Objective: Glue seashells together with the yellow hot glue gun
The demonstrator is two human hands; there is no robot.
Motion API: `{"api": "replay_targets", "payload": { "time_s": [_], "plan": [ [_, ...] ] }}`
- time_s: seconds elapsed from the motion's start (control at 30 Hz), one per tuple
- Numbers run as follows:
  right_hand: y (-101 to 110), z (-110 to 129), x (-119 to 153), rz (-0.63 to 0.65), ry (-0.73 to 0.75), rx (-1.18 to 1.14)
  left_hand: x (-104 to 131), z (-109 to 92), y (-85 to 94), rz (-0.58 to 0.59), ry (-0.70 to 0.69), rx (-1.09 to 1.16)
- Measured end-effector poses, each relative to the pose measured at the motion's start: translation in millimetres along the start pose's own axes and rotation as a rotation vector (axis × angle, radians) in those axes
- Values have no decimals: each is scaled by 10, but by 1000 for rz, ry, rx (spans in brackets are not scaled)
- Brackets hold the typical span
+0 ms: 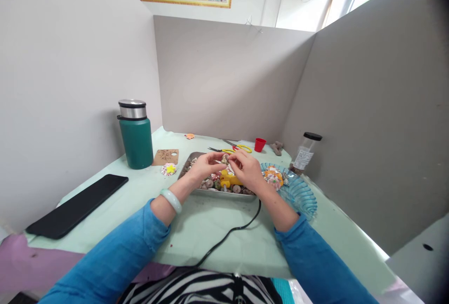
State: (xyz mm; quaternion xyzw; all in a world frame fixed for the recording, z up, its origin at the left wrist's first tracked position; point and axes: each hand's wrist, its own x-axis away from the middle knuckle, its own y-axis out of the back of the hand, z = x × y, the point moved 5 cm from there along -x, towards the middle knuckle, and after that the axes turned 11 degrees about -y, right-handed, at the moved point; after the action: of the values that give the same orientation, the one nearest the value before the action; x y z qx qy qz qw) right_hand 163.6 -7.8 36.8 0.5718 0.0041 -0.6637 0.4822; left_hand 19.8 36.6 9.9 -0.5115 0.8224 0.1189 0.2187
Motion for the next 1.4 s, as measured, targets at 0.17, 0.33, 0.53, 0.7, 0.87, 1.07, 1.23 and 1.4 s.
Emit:
{"api": "replay_targets", "payload": {
  "time_s": [0.17, 0.33, 0.53, 0.7, 0.87, 1.07, 1.23, 1.4],
  "plan": [
    [-1, 19, -3, 8, -1, -15, -7, 6, 3, 12, -20, -16],
    [13, 38, 10, -3, 20, 6, -5, 1, 7, 15, -30, -28],
    [20, 46, 11, 6, 30, 53, -18, 17, 2, 35, -50, -58],
    [27, 35, -2, -13, 33, 51, -18, 9, 3, 47, -70, -61],
    [8, 59, 11, 9, 37, 28, -9, -38, -48, 118, -117, -2],
    [34, 44, -7, -7, 7, -37, 3, -58, -45, 65, -74, 61],
    [64, 14, -26, -36, -20, -66, 11, -68, -2, -8, -28, 145],
    [48, 28, -11, 1, -5, -91, 19, -85, -24, 3, 3, 177]
  ]
}}
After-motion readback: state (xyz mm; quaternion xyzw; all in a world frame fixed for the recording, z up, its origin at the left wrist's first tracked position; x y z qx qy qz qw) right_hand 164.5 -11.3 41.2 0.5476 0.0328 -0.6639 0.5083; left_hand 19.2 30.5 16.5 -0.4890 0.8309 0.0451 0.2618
